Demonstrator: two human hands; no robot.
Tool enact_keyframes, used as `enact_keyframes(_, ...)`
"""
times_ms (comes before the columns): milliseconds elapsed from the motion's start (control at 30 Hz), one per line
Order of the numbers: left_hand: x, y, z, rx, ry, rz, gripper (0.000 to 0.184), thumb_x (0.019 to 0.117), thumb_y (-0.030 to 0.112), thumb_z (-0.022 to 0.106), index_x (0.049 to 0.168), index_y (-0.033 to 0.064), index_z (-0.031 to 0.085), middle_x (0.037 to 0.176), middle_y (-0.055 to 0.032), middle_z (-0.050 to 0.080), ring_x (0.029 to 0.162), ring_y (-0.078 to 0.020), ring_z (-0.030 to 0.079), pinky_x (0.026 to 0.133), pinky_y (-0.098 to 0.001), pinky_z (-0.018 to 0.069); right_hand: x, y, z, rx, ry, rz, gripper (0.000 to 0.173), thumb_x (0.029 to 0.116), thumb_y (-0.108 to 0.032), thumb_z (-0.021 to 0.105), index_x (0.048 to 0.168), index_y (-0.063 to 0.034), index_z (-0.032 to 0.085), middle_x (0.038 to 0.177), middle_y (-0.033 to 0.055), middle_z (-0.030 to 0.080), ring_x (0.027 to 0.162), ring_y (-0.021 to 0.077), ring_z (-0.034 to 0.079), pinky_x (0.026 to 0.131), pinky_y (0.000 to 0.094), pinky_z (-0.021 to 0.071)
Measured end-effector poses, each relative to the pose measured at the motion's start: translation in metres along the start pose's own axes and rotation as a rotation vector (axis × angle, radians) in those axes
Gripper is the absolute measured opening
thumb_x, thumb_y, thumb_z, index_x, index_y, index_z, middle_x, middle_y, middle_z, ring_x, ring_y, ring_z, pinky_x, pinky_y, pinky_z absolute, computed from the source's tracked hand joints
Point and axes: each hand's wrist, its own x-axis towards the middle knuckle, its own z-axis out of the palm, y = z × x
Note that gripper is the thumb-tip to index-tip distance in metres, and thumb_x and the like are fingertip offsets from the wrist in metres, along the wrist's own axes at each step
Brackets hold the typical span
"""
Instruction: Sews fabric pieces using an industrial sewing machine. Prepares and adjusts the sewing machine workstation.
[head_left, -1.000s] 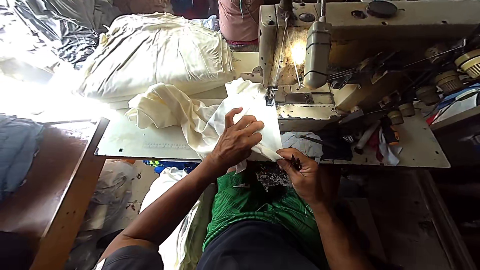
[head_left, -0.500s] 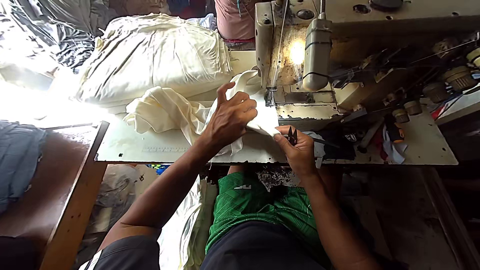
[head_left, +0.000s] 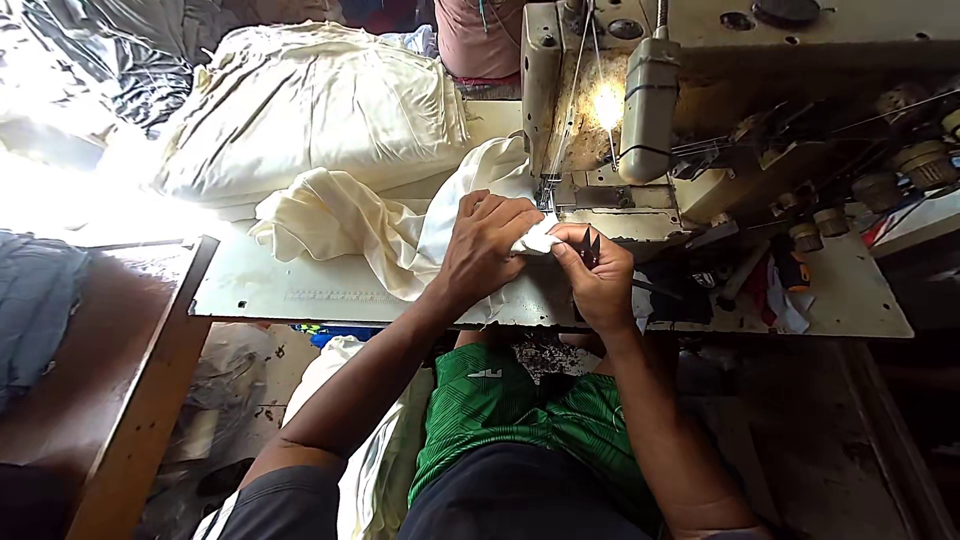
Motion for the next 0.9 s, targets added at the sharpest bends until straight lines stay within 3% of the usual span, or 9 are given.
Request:
enact_keyframes(200, 0.01, -0.001, 0.014, 0.024, 0.134, 0.006, 0.021, 0.0942, 0.016, 0.064, 0.111, 0.0162, 0.077, 0.111, -0.0008, 0.076, 0.104, -0.022, 0.069, 0.109, -0.0533, 0.0405, 0.012, -0.012, 0.002, -0.005, 0.006, -0.051, 0.015, 0.0965, 0.005, 0.063, 0.107, 0.002, 0.073, 0.114, 0.0131, 0.073, 0.103, 0.0207, 0.071, 0.085, 0.0348, 0.0615)
enact_keyframes(400, 0.009, -0.013, -0.008, 0.01, -0.047, 0.166, 0.024, 0.093, 0.008, 0.057, 0.105, 0.0153, 0.077, 0.112, -0.0008, 0.075, 0.104, -0.0226, 0.067, 0.104, -0.0487, 0.0434, -0.011, 0.003, -0.004, 0.019, 0.029, 0.052, 0.013, 0.0965, 0.003, 0.065, 0.106, -0.0001, 0.074, 0.113, 0.011, 0.073, 0.095, 0.0189, 0.071, 0.077, 0.0338, 0.0617)
enact_keyframes(600, 0.007, -0.022, -0.012, 0.009, -0.065, 0.192, 0.023, 0.0942, 0.01, 0.056, 0.103, 0.0138, 0.078, 0.114, -0.0014, 0.075, 0.102, -0.0225, 0.068, 0.106, -0.049, 0.0421, -0.013, 0.01, -0.001, 0.02, 0.045, 0.075, 0.013, 0.0964, 0.003, 0.064, 0.105, -0.0001, 0.073, 0.113, 0.0104, 0.073, 0.096, 0.0177, 0.071, 0.078, 0.0319, 0.0612)
enact_keyframes(800, 0.015, -0.025, -0.009, 0.022, -0.063, 0.125, 0.025, 0.0922, 0.006, 0.054, 0.103, 0.0125, 0.076, 0.115, -0.0015, 0.074, 0.107, -0.0238, 0.066, 0.107, -0.0491, 0.0411, 0.001, 0.011, 0.005, -0.014, 0.063, 0.061, 0.015, 0.097, 0.004, 0.063, 0.108, -0.0006, 0.072, 0.112, 0.0093, 0.073, 0.088, 0.0138, 0.07, 0.071, 0.0274, 0.0587)
enact_keyframes(900, 0.016, -0.015, -0.016, -0.048, -0.1, 0.104, 0.02, 0.0923, 0.013, 0.057, 0.099, 0.0144, 0.076, 0.123, -0.0025, 0.07, 0.12, -0.0248, 0.06, 0.109, -0.0503, 0.0398, 0.003, 0.013, 0.008, -0.032, 0.074, 0.066, 0.016, 0.0982, 0.003, 0.062, 0.11, -0.0019, 0.072, 0.113, 0.0085, 0.073, 0.087, 0.0135, 0.07, 0.07, 0.0274, 0.059)
